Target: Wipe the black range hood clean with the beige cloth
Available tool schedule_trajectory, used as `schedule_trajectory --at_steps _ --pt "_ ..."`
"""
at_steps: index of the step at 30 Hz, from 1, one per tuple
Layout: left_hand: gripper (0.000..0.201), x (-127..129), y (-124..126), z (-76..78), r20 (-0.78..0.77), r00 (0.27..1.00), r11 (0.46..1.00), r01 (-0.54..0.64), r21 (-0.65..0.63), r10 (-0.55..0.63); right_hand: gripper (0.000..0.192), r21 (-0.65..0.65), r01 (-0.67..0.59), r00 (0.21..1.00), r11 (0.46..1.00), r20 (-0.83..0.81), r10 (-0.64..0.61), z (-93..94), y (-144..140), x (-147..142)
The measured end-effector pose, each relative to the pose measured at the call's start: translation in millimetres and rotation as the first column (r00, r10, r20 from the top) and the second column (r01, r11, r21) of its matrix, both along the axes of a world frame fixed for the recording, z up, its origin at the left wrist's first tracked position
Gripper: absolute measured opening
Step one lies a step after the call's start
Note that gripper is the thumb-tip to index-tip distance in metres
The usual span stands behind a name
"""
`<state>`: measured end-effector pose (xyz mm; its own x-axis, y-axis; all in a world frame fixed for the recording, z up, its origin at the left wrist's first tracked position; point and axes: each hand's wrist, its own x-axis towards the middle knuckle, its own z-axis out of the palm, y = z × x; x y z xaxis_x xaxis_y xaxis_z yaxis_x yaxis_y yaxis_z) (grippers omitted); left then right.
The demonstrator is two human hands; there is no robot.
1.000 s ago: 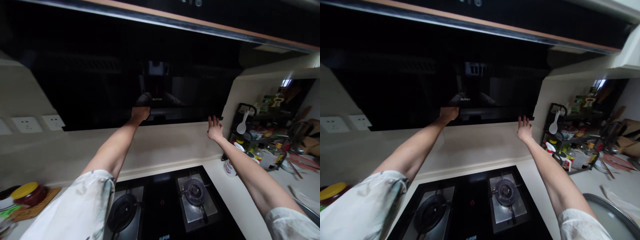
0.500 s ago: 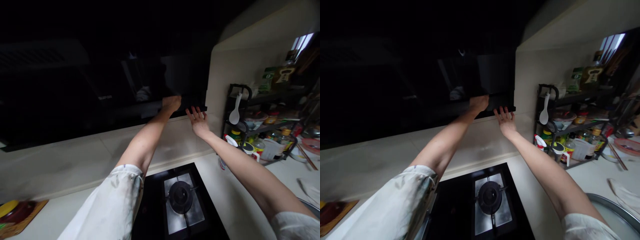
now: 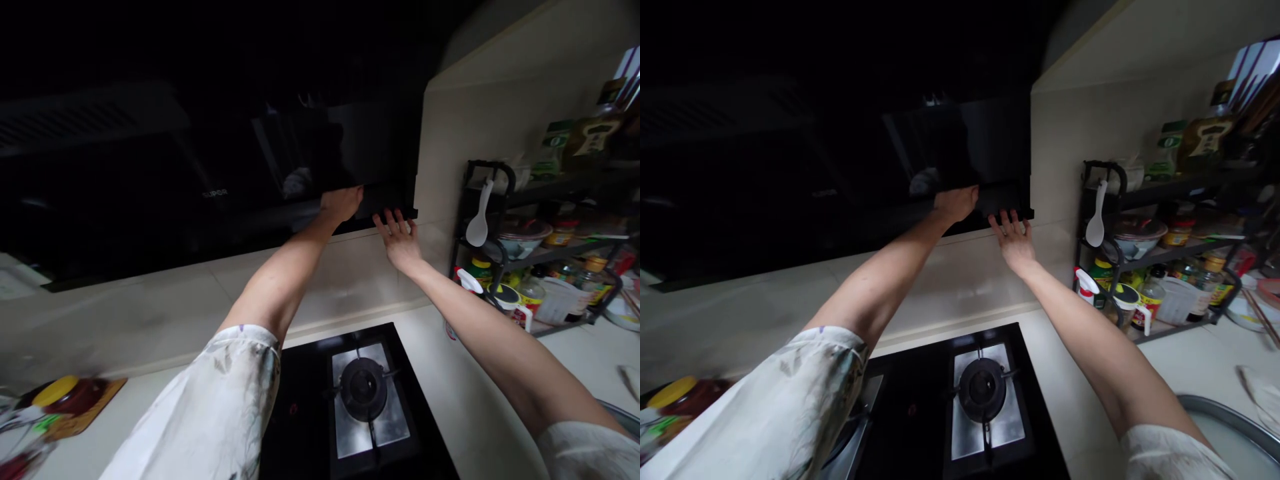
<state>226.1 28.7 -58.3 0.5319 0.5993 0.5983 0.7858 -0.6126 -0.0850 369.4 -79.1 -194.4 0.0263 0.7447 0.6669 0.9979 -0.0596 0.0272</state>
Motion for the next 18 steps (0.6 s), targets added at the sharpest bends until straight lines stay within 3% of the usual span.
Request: schedule_trajectory --at_steps 7,9,13,18 --pt "0.042 -70.3 9.7 -9.5 0.02 0.992 0.988 -0.123 0.094 0.122 0.075 0.006 0.025 1.0 1.0 0.003 -0.025 -0.9 -1.3 0.2" --pt "0.044 -96.0 12.8 -11.0 0.029 0.977 0.973 -0.213 0.095 0.211 0.076 0.025 0.02 1.0 0.999 0.004 -0.02 -2.6 -0.4 1.0" --pt "0.048 -160.6 17.6 -13.3 0.065 0.88 0.882 -0.472 0.02 0.47 0.075 0.033 0.017 1.0 0.999 0.003 -0.017 -4.0 0.9 2.1" --pt "0.052 -251.0 28.4 -8.4 0.103 0.745 0.752 -0.653 -0.089 0.659 0.08 0.038 0.028 1.0 0.999 -0.007 -0.028 -4.6 1.1 1.7"
